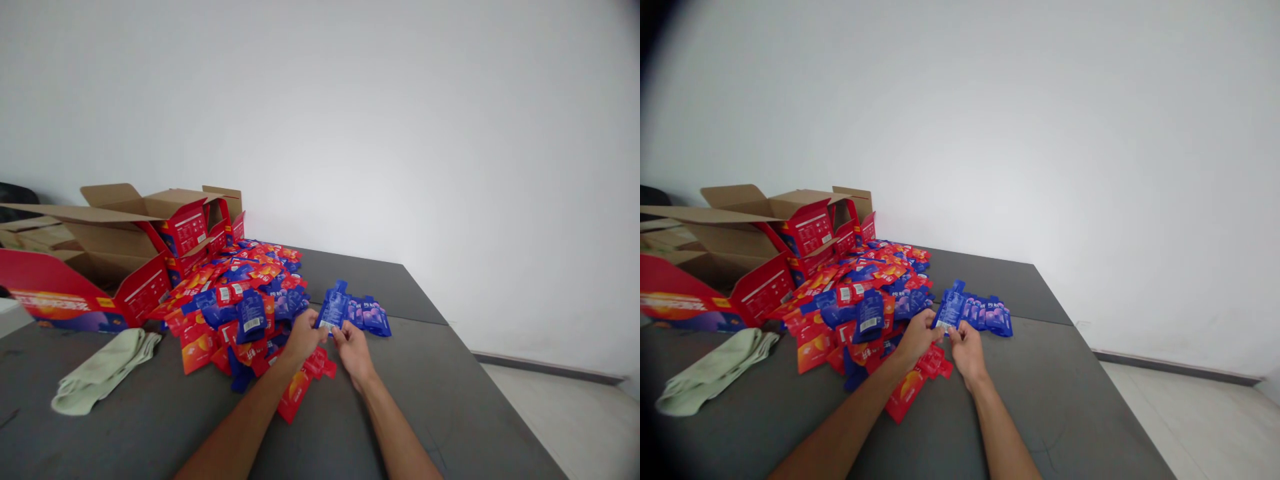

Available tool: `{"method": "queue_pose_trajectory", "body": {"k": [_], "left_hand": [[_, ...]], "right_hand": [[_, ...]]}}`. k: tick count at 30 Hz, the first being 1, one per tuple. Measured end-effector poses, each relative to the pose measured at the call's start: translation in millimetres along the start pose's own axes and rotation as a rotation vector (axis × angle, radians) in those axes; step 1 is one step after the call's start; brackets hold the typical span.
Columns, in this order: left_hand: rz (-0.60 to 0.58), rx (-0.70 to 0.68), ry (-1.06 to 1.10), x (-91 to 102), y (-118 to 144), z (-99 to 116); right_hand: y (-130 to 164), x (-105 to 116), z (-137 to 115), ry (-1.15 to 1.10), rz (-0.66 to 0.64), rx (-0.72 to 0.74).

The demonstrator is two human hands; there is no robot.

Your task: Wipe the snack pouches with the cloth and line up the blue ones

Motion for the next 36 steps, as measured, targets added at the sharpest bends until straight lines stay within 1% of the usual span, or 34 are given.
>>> {"method": "queue_pose_trajectory", "body": {"k": [2,4,7,9,11,13,17,19,22,23,24,25,27,28,30,33,36], "left_hand": [[-0.013,0.006,0.006,0.5,0.0,6.5],[-0.009,-0.031,0.036,3.2,-0.4,16.4],[0.056,-0.112,0.03,14.0,-1.6,25.9],[0.11,-0.133,-0.008,22.0,-3.0,24.1],[0.129,-0.137,-0.033,25.9,-4.8,18.9],[0.117,-0.13,-0.065,24.8,-6.1,13.8],[0.049,-0.111,-0.175,11.9,-3.7,11.1],[0.056,-0.131,-0.247,6.1,1.0,15.9],[0.168,-0.231,-0.389,3.2,12.9,31.8],[0.184,-0.271,-0.442,0.6,17.4,37.3],[0.171,-0.306,-0.489,-3.5,21.2,41.5],[0.129,-0.329,-0.525,-9.0,24.2,43.8],[0.024,-0.337,-0.542,-19.0,27.5,42.9],[-0.012,-0.316,-0.525,-21.7,27.4,39.9],[-0.037,-0.254,-0.476,-22.1,24.2,31.7],[-0.002,-0.216,-0.4,-15.0,15.3,23.2],[0.097,-0.179,-0.273,-1.1,5.5,17.4]], "right_hand": [[0.7,-1.1,-1.5,-0.007,-0.037,-0.003],[2.3,-2.4,-2.5,-0.008,-0.086,-0.01],[7.4,-10.4,-4.1,-0.035,-0.211,-0.032],[10.9,-15.7,-8.0,-0.05,-0.26,-0.02],[11.6,-14.7,-13.2,-0.052,-0.21,0.014],[10.0,-8.8,-16.8,-0.053,-0.105,0.042],[5.4,6.1,-16.7,0.013,0.078,0.072],[4.3,12.4,-16.1,0.076,0.149,0.091],[5.0,19.2,-17.4,0.14,0.237,0.106],[5.6,21.1,-18.2,0.147,0.261,0.104],[6.1,22.4,-19.0,0.144,0.274,0.097],[6.4,23.2,-19.5,0.133,0.279,0.089],[6.4,22.6,-20.0,0.091,0.25,0.077],[6.1,21.2,-20.0,0.065,0.22,0.076],[5.8,17.1,-19.3,0.022,0.146,0.084],[6.2,9.2,-16.0,0.014,0.028,0.099],[7.2,0.1,-11.6,0.09,-0.075,0.118]]}}
Point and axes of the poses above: each hand's wrist, its own y-axis away from the middle knuckle, its own x-axis out of the back of the hand, z = x × y, the point moved 7 cm from there along -y, towards the middle knuckle, and after that the axes turned 2 degrees about y, right-handed, at the moved point
